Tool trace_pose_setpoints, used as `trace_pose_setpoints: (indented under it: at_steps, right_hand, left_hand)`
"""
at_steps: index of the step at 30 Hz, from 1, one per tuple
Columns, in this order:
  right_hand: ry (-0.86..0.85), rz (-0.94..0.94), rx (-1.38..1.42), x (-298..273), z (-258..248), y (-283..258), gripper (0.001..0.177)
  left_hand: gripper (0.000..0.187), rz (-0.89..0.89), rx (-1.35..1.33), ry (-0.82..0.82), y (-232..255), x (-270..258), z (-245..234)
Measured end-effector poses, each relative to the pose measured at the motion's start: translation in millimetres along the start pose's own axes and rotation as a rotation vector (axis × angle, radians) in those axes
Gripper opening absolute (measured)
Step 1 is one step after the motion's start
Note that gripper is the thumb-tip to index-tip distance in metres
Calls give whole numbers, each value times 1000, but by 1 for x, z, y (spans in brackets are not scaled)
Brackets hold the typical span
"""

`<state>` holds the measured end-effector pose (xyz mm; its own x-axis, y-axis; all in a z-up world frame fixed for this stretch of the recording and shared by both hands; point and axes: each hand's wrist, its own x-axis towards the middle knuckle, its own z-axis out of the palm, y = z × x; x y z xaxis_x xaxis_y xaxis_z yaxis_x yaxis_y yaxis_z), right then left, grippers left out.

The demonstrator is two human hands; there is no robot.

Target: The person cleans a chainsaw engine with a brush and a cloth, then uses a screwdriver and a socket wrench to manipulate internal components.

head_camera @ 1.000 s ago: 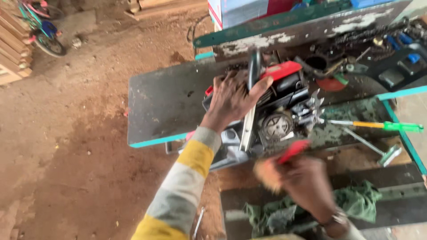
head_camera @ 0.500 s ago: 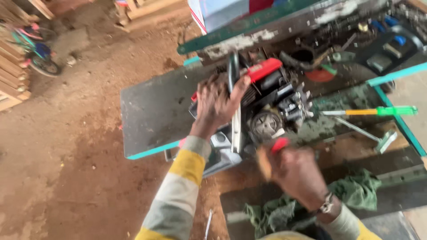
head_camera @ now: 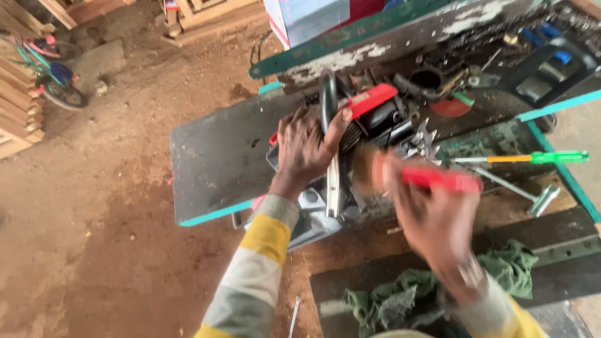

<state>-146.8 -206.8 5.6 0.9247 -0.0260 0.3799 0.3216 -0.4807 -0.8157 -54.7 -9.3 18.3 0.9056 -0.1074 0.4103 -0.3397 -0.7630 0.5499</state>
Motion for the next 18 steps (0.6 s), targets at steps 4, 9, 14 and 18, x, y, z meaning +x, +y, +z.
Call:
trace_pose_setpoints:
  at_steps: [4,9,14,18]
  right_hand:
    - [17,-178,6,1,36,13,18]
    - [-489,-415,-726,-23,16,25,42]
    - [-72,-116,-109,-2,13,19,18]
    - [-160,-451,-327,-40,28,25,43]
  left_hand:
    - [51,23,-12,6,2,3,-1]
    - [48,55,-22,43,-3,1,3]
    - [46,92,12,65,-8,-1,6]
    - [46,102,-50,78,-4,5,6]
